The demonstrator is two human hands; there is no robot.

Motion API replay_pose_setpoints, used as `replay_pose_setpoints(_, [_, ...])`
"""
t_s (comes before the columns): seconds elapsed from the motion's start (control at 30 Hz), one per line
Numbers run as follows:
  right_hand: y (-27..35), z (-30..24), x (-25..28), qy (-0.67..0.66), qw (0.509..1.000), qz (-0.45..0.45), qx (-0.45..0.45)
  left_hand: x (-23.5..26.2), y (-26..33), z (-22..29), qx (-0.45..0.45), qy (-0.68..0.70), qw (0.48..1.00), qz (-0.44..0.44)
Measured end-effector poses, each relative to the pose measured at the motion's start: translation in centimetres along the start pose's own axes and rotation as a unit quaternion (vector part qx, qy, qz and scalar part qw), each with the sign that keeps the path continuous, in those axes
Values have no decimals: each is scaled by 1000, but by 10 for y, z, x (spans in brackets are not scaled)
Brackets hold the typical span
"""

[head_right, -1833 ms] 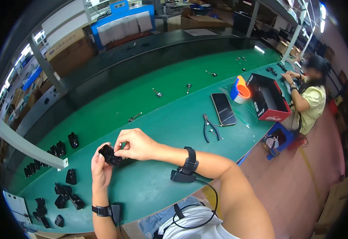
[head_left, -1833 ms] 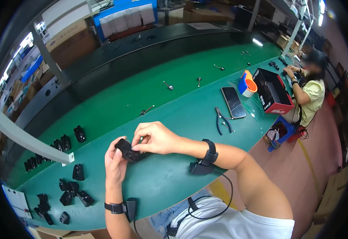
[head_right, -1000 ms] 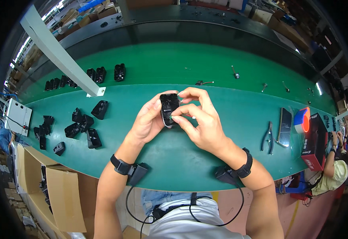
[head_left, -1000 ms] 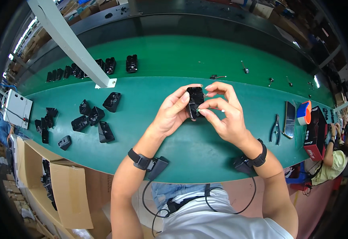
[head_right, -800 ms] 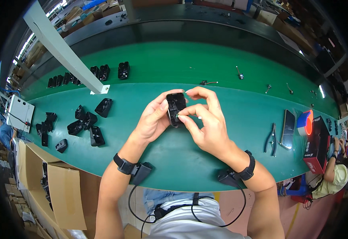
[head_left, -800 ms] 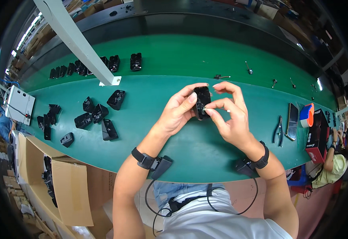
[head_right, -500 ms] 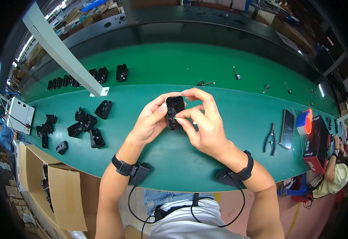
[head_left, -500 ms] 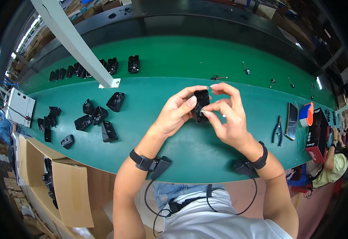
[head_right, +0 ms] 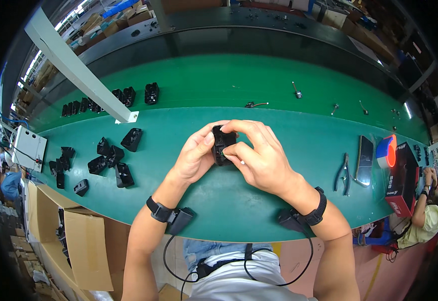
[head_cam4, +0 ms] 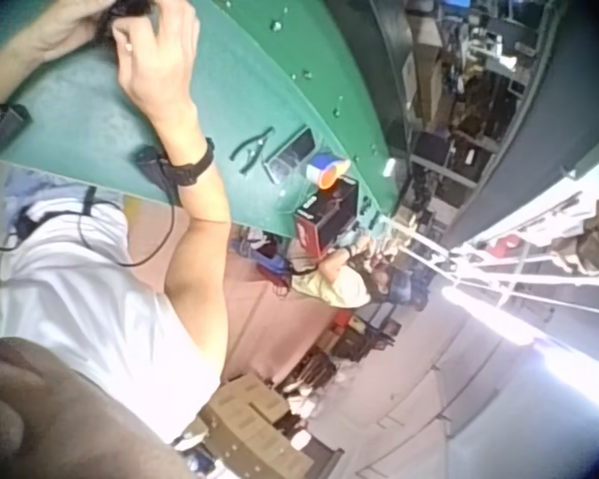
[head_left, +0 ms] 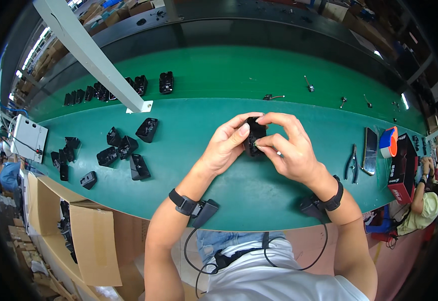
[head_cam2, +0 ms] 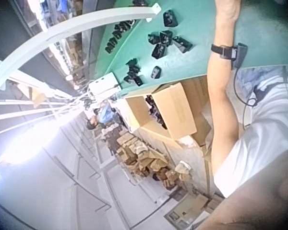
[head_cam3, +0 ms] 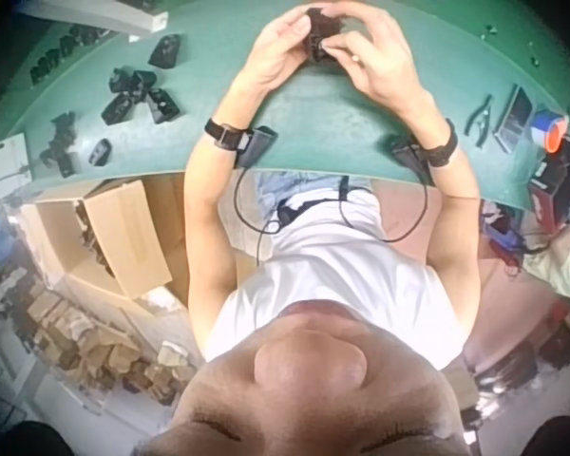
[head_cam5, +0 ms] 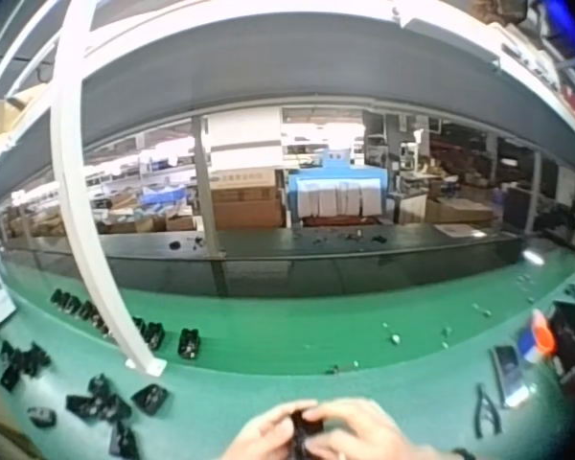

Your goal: The person assembles small black electronic components on a green workbench. They pick up a component, insert a small metal pin, and place the finished unit in a row. The process is repeated for multiple units throughout the video.

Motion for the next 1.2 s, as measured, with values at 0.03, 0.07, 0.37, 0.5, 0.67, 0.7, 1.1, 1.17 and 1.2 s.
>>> replay_pose_setpoints(0.03, [1, 2, -1, -7, 1000, 4, -15, 0, -1, -2, 6, -5, 1000, 7])
replay_pose_setpoints(0.07, [1, 4, -4, -14, 999, 7, -29, 1, -1, -3, 11, -10, 1000, 15])
replay_pose_setpoints(0.37, [1, 10, -17, -68, 989, -29, -127, 13, 4, -1, -9, -97, 993, 64])
replay_pose_setpoints(0.5, [8, 7, -25, -34, 989, -69, -126, 16, -2, -7, -26, -40, 996, 73])
replay_pose_setpoints(0.67, [1, 28, -44, -106, 980, -41, -163, 24, -11, -3, -80, -31, 988, 128])
replay_pose_setpoints(0.7, [-5, 25, -44, -106, 979, -50, -169, 23, -7, 5, -97, -49, 982, 151])
replay_pose_setpoints(1.1, [-131, 145, -140, 34, 980, -172, -97, 115, 72, 120, -134, -661, 596, 436])
replay_pose_setpoints(1.17, [-139, 158, -164, 62, 975, -188, -100, 121, 98, 128, -20, -787, 453, 418])
replay_pose_setpoints(1.2, [-140, 154, -171, 63, 971, -205, -108, 128, 109, 126, 31, -821, 387, 419])
Point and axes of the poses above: each hand's wrist, its own y-axis away from the middle knuckle, its own x-axis out of the back of the hand, z = x × y, the point moved 5 cm from there along -y, towards the middle knuckle, and after that the axes turned 9 degrees about -y, right-handed, at the moved point
